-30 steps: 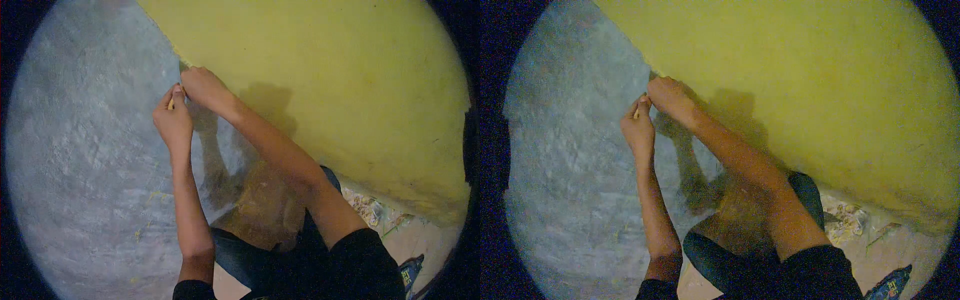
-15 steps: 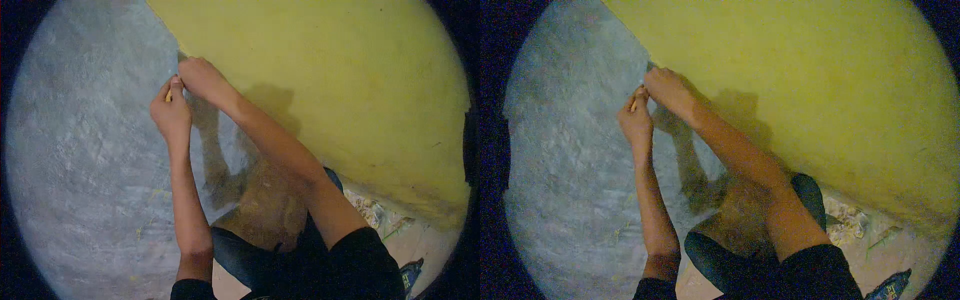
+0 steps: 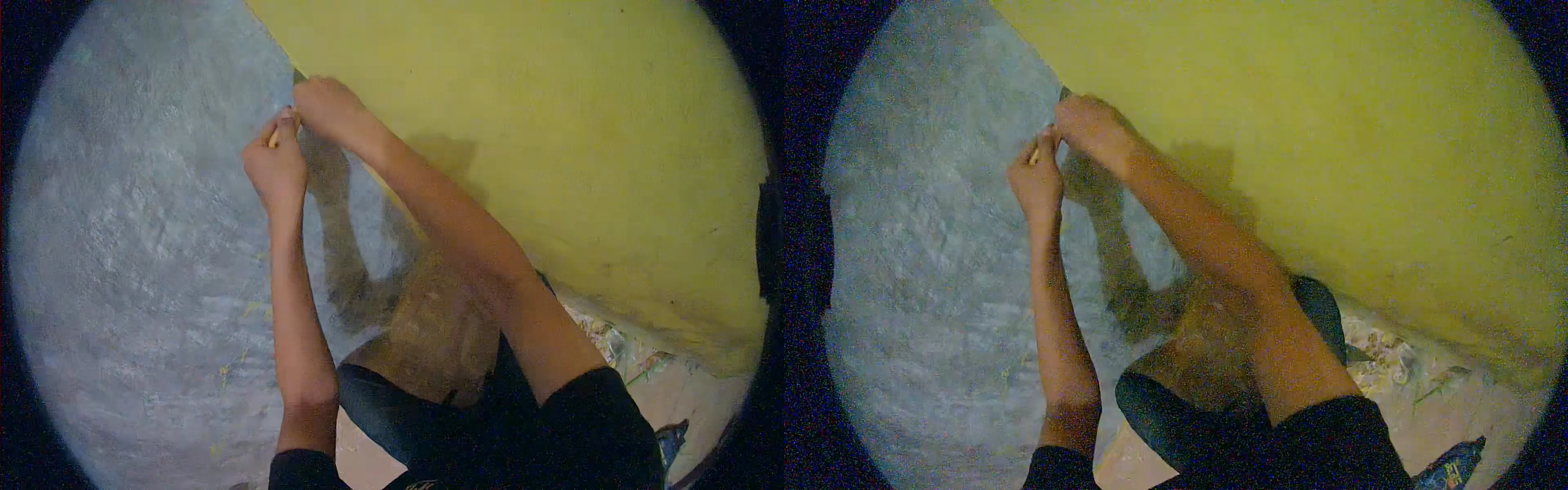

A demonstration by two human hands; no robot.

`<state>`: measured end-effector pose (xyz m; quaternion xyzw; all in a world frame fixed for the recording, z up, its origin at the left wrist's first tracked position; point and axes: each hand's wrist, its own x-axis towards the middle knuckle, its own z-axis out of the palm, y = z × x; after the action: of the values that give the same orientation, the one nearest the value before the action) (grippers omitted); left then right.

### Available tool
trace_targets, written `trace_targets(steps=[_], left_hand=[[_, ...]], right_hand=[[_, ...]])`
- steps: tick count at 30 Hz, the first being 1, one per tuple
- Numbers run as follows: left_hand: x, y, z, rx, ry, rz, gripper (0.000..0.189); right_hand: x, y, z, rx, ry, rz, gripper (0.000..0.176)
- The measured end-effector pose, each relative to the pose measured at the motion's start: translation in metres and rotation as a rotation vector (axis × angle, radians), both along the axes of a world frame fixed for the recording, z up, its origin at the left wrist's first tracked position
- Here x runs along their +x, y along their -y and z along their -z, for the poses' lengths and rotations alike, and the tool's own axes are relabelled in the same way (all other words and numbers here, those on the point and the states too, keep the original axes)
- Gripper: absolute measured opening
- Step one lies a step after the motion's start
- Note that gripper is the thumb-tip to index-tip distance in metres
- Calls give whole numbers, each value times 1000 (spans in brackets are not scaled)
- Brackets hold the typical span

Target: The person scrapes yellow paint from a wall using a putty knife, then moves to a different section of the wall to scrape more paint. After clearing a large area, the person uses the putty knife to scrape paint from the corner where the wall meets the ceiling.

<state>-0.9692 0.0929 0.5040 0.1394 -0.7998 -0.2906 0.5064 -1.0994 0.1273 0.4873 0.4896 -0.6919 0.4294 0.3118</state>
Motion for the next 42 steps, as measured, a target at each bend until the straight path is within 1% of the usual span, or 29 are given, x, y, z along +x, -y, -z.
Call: trace_targets(steps=[1, 2, 3, 5, 7, 9, 10, 12, 13, 14, 15, 17, 18, 20, 21, 22, 24, 25, 27, 28, 30, 31, 33, 34, 36, 37, 39, 40, 42], left_hand=[[0, -2, 0, 30, 31, -72, 33], [-2, -4, 0, 57, 59, -138, 33], [0, 0, 6, 62, 74, -142, 33], [3, 17, 11, -73, 45, -94, 34], [14, 15, 21, -42, 70, -113, 35], [31, 4, 38, -8, 134, -136, 37], [39, -5, 50, -6, 160, -144, 37], [51, -14, 73, -3, 165, -51, 35], [54, -14, 85, -16, 169, -39, 35], [55, -17, 94, -46, 134, -44, 34], [53, -17, 101, -73, 97, -51, 33], [49, -18, 104, -81, 130, -76, 33], [48, -18, 103, -84, 152, -107, 32], [24, -8, 87, -48, 213, -108, 32], [18, -2, 84, -11, 264, -109, 32], [22, 1, 88, -7, 278, -116, 32], [18, 3, 91, -90, 181, -55, 33], [19, -1, 96, -88, 177, -54, 33], [20, -16, 108, -29, 35, -18, 33], [13, -17, 108, -28, 39, -13, 33], [8, -23, 103, -54, 247, -152, 33], [8, -24, 103, -57, 247, -146, 33], [14, -25, 110, -50, 176, -98, 33], [12, -21, 116, -50, 161, -93, 33], [7, -17, 123, -112, 85, -47, 34], [11, -10, 127, -114, 104, -50, 34], [7, -18, 111, -77, 199, -78, 34], [14, -19, 114, -73, 202, -81, 34], [22, -22, 115, -150, 231, -128, 35]], right_hand=[[-2, 4, 3, 1, 14, -4, 17], [-4, 5, -1, 12, -28, 14, 19], [0, 7, 2, 28, -67, 27, 20], [17, 7, 11, 22, -15, 15, 21], [33, 0, 18, 12, 22, 29, 22], [57, -8, 30, 198, 189, 94, 26], [68, -12, 43, 177, 197, 125, 28], [82, -6, 79, 140, 217, 164, 32], [84, 4, 101, -6, 206, 145, 35], [86, 6, 110, -146, 198, 124, 40], [83, 10, 118, -149, 206, 132, 40], [82, 18, 128, -182, 179, 96, 44], [79, 15, 121, -182, 188, 95, 44], [60, 15, 106, -28, 173, 160, 45], [48, 19, 100, -126, 88, 245, 44], [51, 20, 105, -120, 102, 239, 44], [52, 8, 99, -65, 223, 165, 42], [54, 4, 101, -64, 219, 166, 42], [54, -2, 108, -17, 143, 140, 43], [44, -2, 108, -16, 147, 145, 43], [35, -5, 106, 122, 283, 71, 48], [37, -7, 107, 119, 284, 76, 48], [43, -2, 122, 6, 235, 103, 49], [42, 1, 126, 4, 221, 109, 49], [40, 6, 130, -68, 117, 232, 48], [40, 12, 135, -67, 136, 229, 48], [32, 12, 130, -12, 184, 186, 48], [40, 10, 132, -7, 186, 182, 48], [50, 3, 131, -67, 228, 115, 48]])
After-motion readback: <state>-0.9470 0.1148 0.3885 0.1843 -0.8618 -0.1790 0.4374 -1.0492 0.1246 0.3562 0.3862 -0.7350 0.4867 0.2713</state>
